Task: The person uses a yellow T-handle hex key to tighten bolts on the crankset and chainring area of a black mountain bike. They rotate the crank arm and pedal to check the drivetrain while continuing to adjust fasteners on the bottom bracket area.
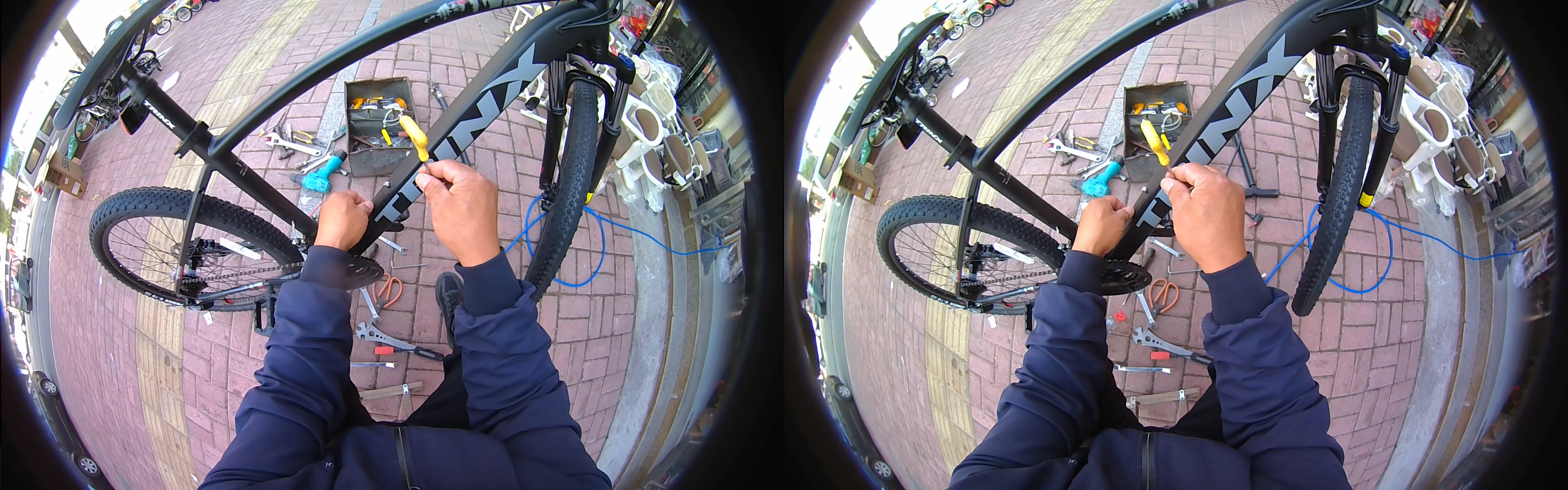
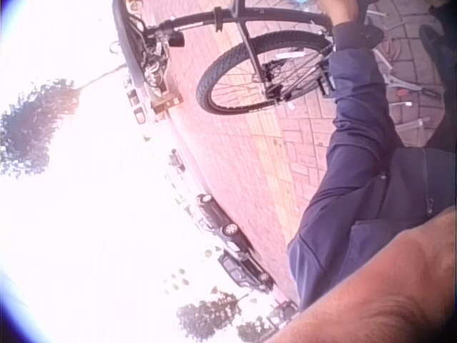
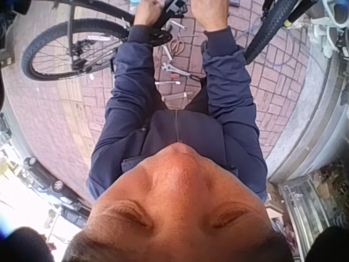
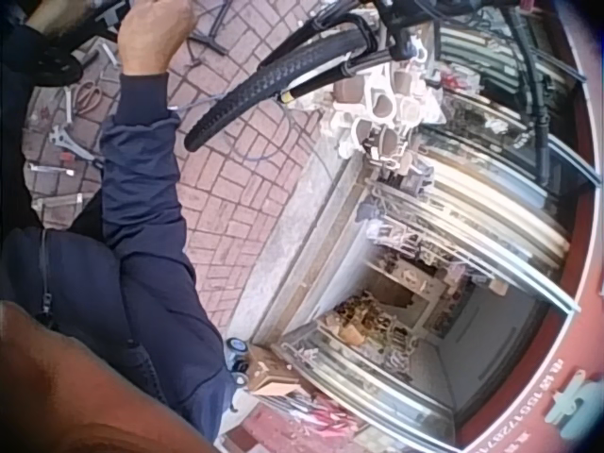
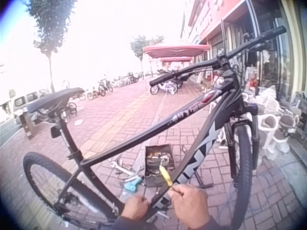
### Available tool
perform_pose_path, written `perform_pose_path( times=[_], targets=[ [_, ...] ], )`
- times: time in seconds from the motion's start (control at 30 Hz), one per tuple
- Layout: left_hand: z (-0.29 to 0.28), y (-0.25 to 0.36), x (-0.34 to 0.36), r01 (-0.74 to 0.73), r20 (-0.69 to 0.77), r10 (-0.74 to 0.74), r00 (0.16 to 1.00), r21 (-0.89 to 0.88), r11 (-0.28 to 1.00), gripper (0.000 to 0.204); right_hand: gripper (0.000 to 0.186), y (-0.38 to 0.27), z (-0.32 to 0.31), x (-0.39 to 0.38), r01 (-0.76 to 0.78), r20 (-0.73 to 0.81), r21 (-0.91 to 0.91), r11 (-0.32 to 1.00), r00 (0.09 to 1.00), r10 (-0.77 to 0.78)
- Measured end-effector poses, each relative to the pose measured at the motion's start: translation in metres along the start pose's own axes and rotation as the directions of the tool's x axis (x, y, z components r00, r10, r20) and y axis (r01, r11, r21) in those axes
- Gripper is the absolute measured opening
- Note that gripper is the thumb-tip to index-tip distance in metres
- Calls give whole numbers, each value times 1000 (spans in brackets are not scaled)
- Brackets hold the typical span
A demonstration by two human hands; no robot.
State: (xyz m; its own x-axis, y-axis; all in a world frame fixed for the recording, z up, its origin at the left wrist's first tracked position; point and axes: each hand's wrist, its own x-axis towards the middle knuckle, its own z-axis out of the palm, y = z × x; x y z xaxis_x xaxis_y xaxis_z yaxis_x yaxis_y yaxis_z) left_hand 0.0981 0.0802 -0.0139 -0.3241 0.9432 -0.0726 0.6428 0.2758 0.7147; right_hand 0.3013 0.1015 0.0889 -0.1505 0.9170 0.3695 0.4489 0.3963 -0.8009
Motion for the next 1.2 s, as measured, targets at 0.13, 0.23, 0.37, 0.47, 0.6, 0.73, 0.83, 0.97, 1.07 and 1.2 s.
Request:
perform_pose_path(
  times=[0.13,0.23,0.37,0.47,0.6,0.73,0.83,0.97,1.07,1.2],
  targets=[
    [-4,4,-4,-67,-32,65,997,-69,995,21,15,0,0,0,-7,-3,-2,1000,1000,7],
    [-4,18,-4,-96,-128,76,989,-156,983,20,15,0,-1,0,1,0,-6,1000,1000,-1],
    [4,41,-3,-78,-137,40,990,-279,957,19,15,0,-1,0,-2,4,-7,1000,1000,2],
    [9,46,-3,-138,-193,86,977,-273,952,18,15,1,-2,0,-16,5,-3,1000,1000,16],
    [11,41,-2,-227,-203,155,967,-404,886,21,15,-1,0,0,-15,2,5,1000,1000,15],
    [14,42,0,-178,-213,88,973,-454,873,22,16,-5,2,0,-41,17,42,998,999,41],
    [13,44,-1,-40,-144,-4,990,-303,952,22,15,-6,4,-2,-41,27,45,998,999,40],
    [10,45,-1,-240,-237,176,955,-276,931,16,15,-4,9,-3,1,38,14,1000,999,-1],
    [-2,44,-11,-214,-170,160,972,-381,899,17,14,-4,13,-1,-40,57,48,998,998,37],
    [-42,43,-39,-148,-34,182,983,-736,661,41,16,-9,15,-3,-75,186,-11,997,980,76]
  ],
)
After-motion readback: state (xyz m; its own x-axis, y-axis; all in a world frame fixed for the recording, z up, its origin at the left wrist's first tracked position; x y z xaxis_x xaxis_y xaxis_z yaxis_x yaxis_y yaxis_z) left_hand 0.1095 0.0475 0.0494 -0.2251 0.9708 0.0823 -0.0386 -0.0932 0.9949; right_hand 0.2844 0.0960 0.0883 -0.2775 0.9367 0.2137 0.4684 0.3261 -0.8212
